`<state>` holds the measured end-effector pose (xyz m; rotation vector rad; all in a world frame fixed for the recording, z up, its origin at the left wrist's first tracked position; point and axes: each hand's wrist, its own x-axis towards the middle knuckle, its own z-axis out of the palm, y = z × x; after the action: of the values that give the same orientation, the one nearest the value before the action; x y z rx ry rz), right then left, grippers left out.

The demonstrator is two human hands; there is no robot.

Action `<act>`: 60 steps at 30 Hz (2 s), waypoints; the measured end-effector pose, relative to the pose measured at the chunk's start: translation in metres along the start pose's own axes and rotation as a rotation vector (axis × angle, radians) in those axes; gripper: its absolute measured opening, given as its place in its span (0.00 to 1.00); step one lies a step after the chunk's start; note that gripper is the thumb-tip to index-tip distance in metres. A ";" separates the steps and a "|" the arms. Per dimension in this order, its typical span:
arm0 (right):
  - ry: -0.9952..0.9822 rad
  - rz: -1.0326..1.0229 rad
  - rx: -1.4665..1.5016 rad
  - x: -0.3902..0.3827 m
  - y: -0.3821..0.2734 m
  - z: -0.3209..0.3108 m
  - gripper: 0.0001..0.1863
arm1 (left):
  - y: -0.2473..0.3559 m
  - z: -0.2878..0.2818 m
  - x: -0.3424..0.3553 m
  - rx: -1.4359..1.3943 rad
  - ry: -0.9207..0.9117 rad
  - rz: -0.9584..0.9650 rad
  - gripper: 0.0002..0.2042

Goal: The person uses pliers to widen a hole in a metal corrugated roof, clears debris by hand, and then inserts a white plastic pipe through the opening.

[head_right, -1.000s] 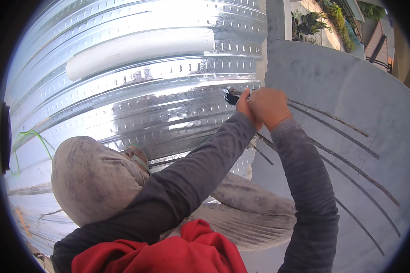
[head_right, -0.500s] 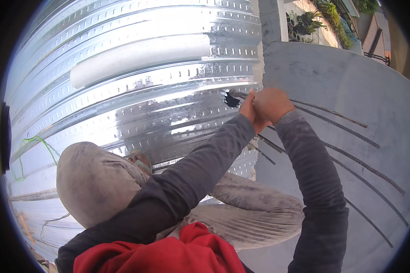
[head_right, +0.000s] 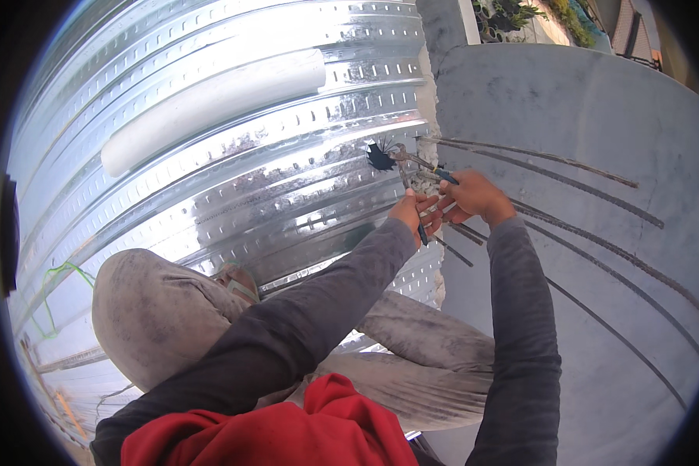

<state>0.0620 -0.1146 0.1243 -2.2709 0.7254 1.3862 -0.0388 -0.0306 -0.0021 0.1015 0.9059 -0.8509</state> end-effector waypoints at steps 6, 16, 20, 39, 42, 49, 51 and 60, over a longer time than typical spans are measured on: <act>-0.024 -0.037 -0.020 0.007 -0.005 0.018 0.18 | 0.003 0.000 -0.008 -0.048 0.085 0.016 0.22; 0.040 -0.039 0.069 0.013 -0.006 0.033 0.15 | 0.011 -0.005 0.000 -0.107 0.103 0.027 0.23; 0.067 -0.076 0.047 0.008 -0.006 0.040 0.14 | 0.007 -0.008 0.008 -0.102 0.063 0.035 0.22; 0.339 -0.325 -0.793 -0.025 -0.089 0.010 0.15 | 0.055 0.076 0.005 -0.442 -0.233 0.005 0.25; 0.139 -0.260 -1.263 -0.008 -0.187 -0.009 0.16 | 0.119 0.088 0.042 0.277 -0.277 0.571 0.23; 0.159 -0.134 -1.299 0.002 -0.232 -0.002 0.15 | 0.137 0.076 0.057 -0.033 -0.660 0.598 0.25; 0.159 -0.208 -1.239 -0.010 -0.163 -0.019 0.13 | 0.092 0.093 0.018 -0.381 -0.468 0.138 0.26; 0.140 -0.078 -0.191 -0.025 -0.010 0.018 0.17 | -0.014 0.021 0.010 -0.119 -0.141 0.057 0.22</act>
<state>0.0463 -0.0909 0.1393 -2.5365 0.5606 1.3202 -0.0318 -0.0552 0.0072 -0.0356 0.8158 -0.7402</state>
